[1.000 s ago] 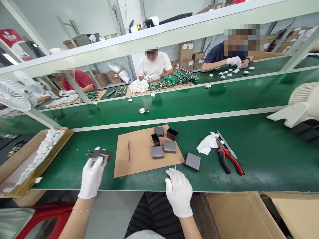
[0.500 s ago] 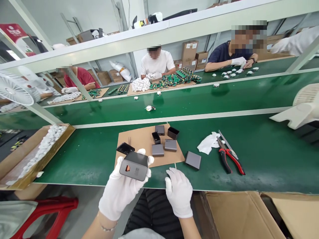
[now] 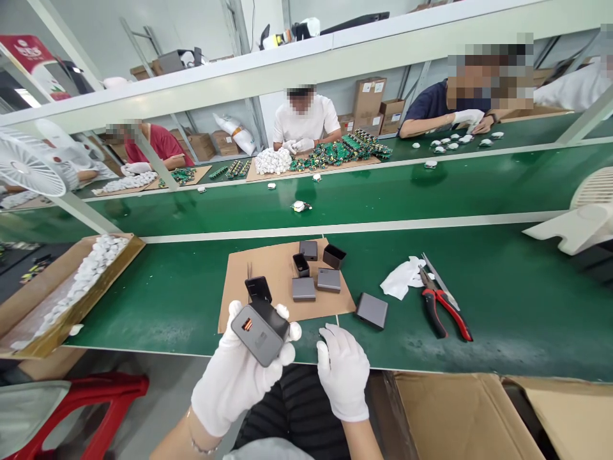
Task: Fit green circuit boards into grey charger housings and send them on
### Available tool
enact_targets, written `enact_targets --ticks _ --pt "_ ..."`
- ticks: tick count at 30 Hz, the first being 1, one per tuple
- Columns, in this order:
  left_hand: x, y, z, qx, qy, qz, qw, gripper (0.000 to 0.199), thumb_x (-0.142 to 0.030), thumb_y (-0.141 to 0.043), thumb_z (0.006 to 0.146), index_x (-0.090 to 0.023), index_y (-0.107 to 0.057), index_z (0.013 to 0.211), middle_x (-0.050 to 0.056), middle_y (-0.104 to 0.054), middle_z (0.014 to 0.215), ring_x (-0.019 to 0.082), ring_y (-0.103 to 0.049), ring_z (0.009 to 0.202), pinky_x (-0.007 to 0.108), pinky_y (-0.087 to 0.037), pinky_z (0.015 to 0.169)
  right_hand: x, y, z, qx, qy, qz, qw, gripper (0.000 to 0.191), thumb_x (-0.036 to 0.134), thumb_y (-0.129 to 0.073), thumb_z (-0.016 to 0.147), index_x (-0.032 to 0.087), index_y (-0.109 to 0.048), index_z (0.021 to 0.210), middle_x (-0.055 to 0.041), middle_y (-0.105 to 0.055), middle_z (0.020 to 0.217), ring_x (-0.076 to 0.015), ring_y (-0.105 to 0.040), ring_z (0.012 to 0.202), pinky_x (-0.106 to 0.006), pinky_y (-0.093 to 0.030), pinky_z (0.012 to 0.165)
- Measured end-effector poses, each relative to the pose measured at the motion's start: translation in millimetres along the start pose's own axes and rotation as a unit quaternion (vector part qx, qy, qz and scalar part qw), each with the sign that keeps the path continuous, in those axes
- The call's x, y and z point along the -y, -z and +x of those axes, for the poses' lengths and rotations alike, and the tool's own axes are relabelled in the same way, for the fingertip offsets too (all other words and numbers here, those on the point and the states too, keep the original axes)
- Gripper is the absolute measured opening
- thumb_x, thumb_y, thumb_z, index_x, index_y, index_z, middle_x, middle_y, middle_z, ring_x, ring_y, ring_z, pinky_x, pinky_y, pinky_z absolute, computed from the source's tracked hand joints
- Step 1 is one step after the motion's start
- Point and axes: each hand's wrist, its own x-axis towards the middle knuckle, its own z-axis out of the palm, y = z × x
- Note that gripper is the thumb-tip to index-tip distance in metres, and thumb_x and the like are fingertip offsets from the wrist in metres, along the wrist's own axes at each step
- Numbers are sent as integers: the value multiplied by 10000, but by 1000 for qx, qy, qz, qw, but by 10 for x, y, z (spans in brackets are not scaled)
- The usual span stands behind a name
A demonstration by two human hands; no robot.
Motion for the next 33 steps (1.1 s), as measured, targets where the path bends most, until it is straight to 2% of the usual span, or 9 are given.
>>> enact_targets --ticks 6,10,18,26,30,33 --pt "0 62 62 29 -12 52 998 501 -604 -647 752 -106 -599 745 20 -517 733 96 -526 689 163 -468 638 4 0 -1 -6 -3 0 1000 287 282 -390 954 154 -645 985 -96 -677 1013 -243 -584 937 -351 -440 784" --pt "-11 129 79 14 -5 76 997 487 -604 -658 743 -123 -601 798 -3 -478 714 77 -464 627 145 -436 600 14 0 13 -11 4 0 1000 277 273 -396 954 154 -645 981 -92 -682 1007 -241 -588 931 -349 -440 776" --pt "33 142 117 -4 -3 88 996 520 -609 -732 658 -127 -609 810 -7 -505 713 81 -497 638 152 -451 614 25 13 14 -15 -3 9 1000 238 262 -425 940 160 -634 989 -95 -679 1012 -240 -585 939 -353 -446 792" --pt "38 171 114 -32 6 99 995 521 -644 -682 691 -146 -586 810 -14 -485 708 76 -481 623 159 -445 625 27 16 11 -5 -8 5 1000 235 259 -426 936 165 -635 986 -92 -678 1018 -239 -585 940 -352 -442 792" --pt "34 141 90 -4 -2 137 991 522 -661 -629 727 -141 -585 760 6 -499 702 91 -466 602 198 -437 597 27 18 11 1 -6 3 1000 240 270 -424 937 167 -636 985 -88 -677 1018 -242 -581 937 -351 -439 789" --pt "33 123 83 15 -25 178 984 530 -669 -609 737 -142 -605 789 21 -522 715 117 -497 635 241 -461 652 28 23 12 0 -8 3 1000 238 264 -423 938 167 -636 984 -89 -679 1014 -239 -581 939 -350 -437 790"
